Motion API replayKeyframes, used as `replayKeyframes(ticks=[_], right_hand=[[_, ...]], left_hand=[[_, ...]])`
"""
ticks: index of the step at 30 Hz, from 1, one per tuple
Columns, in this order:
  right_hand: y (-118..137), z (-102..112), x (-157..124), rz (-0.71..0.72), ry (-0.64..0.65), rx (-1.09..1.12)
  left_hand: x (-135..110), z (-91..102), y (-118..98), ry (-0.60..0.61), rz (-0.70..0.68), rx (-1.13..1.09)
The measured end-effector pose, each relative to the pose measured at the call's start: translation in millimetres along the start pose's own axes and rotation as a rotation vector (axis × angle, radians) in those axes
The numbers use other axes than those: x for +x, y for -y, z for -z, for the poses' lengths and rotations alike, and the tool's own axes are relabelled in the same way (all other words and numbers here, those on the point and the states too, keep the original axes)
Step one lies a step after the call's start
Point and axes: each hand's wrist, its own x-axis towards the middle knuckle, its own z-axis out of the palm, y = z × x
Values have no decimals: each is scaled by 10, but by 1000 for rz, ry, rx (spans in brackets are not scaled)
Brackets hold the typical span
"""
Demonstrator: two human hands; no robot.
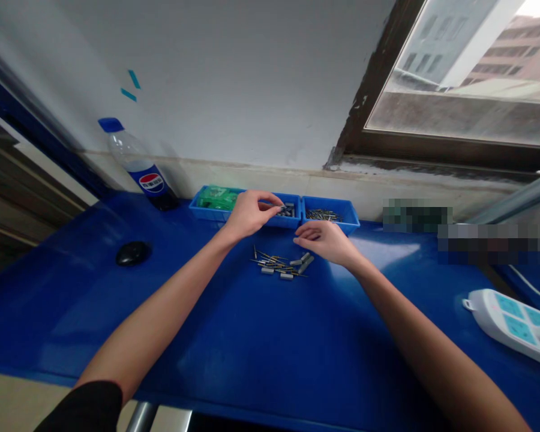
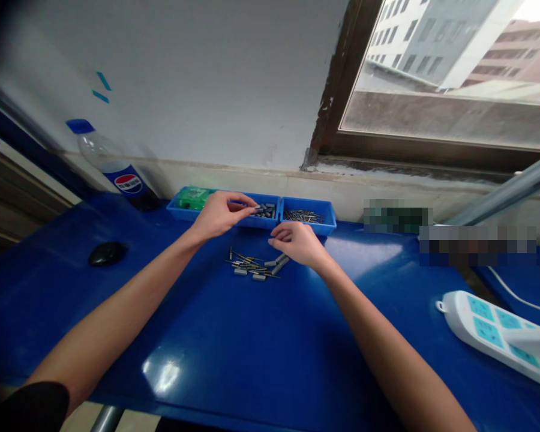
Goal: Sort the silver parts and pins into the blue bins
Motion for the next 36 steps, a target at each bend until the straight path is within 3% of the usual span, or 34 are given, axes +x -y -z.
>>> replayKeyframes(ticks=[3, 6, 11, 18, 27, 36], right_hand=[[49, 18, -68, 89, 39, -391], [89, -7, -124, 79, 63, -540], [80, -64, -110, 63, 86, -525], [101, -70, -85, 36, 71, -488], [147, 37, -113, 55, 153, -561], [9, -82, -45, 12, 7, -489]], left_hand=[[6, -1, 23, -49, 0, 31], [10, -21, 27, -16, -28, 44], [2, -67, 9, 70, -69, 54], [-3, -67, -10, 87, -93, 70], [-4, -70, 5, 115, -111, 87], [-19, -88, -21, 151, -123, 82]])
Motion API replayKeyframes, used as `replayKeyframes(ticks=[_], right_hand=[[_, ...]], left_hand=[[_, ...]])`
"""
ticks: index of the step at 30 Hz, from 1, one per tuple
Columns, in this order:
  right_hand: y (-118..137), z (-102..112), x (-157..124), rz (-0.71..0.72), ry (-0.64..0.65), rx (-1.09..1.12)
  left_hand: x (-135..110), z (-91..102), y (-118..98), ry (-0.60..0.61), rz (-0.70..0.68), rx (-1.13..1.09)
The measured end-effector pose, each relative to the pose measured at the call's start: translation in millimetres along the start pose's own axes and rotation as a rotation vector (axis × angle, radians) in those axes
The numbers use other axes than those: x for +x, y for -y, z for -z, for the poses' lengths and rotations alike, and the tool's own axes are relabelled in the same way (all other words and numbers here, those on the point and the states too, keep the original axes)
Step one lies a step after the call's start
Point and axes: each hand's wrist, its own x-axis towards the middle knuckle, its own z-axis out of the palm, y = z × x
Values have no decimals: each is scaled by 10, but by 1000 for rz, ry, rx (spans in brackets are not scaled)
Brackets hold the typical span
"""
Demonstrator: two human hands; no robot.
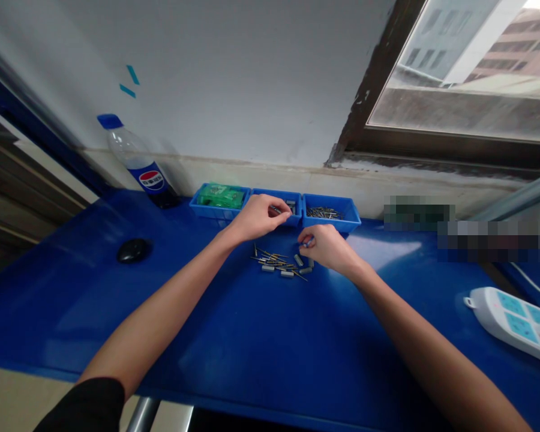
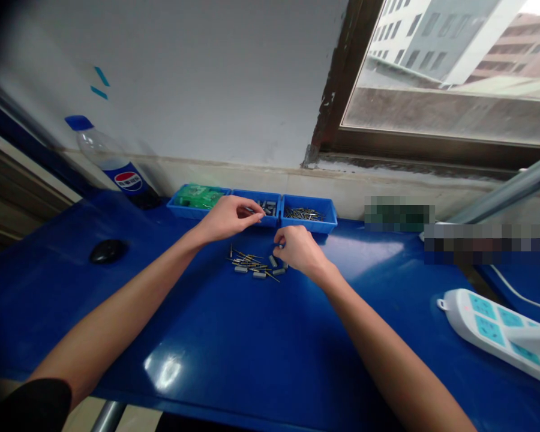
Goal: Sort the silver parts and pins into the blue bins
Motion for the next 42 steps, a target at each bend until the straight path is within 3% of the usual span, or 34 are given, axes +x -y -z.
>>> replayKeyframes(ticks=[6, 12, 19, 25, 36, 39, 42], right_hand=[[-30, 0, 27, -80, -35, 233], [44, 171, 3, -21, 74, 655], [112, 229, -15, -103, -53, 815], [109, 253, -32, -74, -38, 1078], [124, 167, 13, -71, -59, 990], [56, 146, 24, -30, -55, 729], [-20, 185, -9, 49, -9, 259]], left_hand=[[-5, 13, -18, 14, -4, -5], [-13, 43, -24, 84, -38, -2], [-23, 58, -52, 134, -42, -3], [-16, 59, -60, 195, -31, -75], [-15, 72, -54, 198, 36, -276], [-10, 68, -44, 155, 73, -270], [0, 72, 5, 48, 94, -246]])
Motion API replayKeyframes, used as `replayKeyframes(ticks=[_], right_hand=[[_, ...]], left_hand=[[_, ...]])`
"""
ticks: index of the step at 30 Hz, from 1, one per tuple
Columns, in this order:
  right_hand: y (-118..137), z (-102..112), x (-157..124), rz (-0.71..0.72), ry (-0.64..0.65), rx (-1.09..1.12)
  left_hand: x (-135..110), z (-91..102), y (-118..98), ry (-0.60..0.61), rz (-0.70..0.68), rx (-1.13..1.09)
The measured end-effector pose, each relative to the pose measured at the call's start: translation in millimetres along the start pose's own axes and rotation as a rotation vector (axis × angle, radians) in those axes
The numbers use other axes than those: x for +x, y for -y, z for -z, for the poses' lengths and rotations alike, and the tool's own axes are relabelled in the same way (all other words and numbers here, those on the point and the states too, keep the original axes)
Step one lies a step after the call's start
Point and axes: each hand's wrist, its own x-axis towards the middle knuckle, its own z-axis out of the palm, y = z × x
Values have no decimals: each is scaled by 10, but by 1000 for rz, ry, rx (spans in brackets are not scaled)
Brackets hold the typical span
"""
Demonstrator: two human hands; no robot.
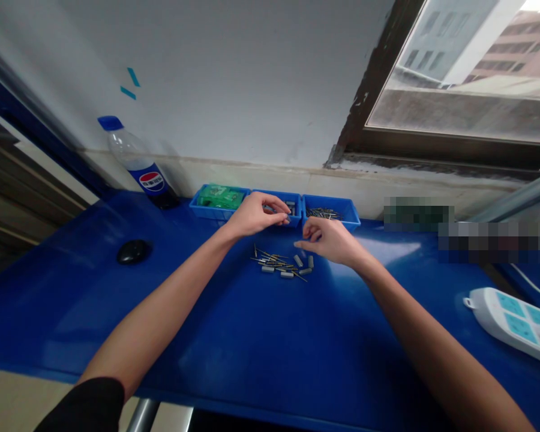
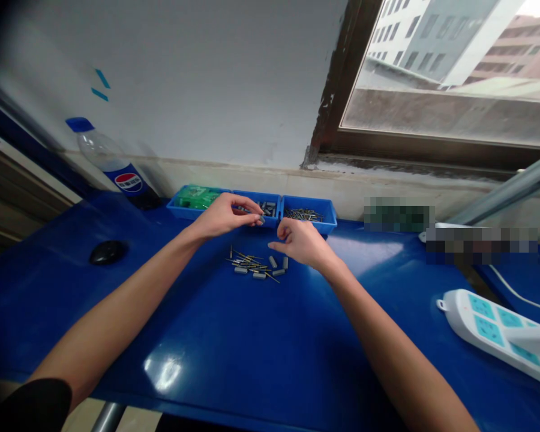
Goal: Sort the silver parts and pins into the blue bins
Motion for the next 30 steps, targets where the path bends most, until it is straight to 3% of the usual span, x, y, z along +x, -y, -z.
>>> replayKeyframes(ticks=[3, 6, 13, 21, 30], right_hand=[[13, 62, -70, 21, 106, -303], [74, 71, -124, 15, 165, -387], [33, -31, -70, -16, 150, -370], [-33, -99, -7, -46, 99, -296], [124, -42, -45, -134, 45, -466]], left_hand=[[21, 22, 70, -148, -4, 91], [33, 21, 103, -206, -4, 159], [15, -60, 17, -107, -29, 170], [15, -66, 5, -82, -52, 190], [5, -103, 18, -23, -72, 203]])
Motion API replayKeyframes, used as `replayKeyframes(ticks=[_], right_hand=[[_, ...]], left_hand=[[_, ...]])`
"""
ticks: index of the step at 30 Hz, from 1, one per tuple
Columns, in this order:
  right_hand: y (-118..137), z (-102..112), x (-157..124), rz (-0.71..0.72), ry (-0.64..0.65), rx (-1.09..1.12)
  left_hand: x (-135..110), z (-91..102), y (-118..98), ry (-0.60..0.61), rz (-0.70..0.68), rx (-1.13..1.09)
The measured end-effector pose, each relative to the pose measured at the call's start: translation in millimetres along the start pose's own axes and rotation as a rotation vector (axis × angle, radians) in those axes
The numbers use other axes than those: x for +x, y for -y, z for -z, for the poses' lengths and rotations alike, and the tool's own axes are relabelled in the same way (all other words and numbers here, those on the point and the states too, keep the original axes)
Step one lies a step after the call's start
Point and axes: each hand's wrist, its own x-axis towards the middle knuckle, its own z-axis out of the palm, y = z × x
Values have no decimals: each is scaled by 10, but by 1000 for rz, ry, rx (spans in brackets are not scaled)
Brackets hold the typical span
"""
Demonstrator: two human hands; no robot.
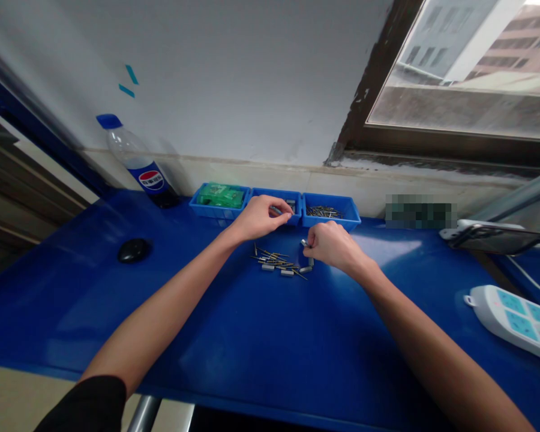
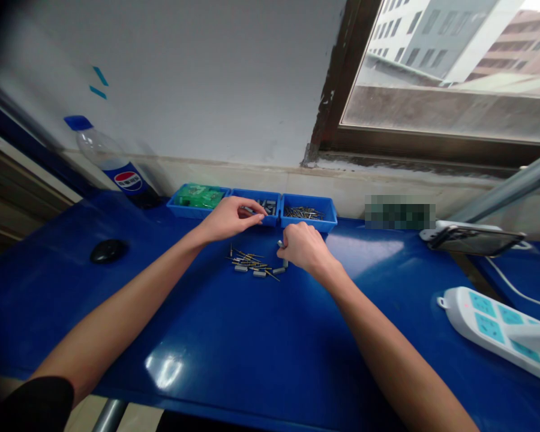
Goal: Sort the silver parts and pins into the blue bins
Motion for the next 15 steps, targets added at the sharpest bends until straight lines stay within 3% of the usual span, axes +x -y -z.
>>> replayKeyframes(ticks=[5, 15], right_hand=[[-23, -5, -4, 53, -9, -52], [-61, -94, 29, 130, -96, 96]], left_hand=[[-8, -9, 15, 22, 21, 7], [-8, -12, 14, 47, 14, 7]])
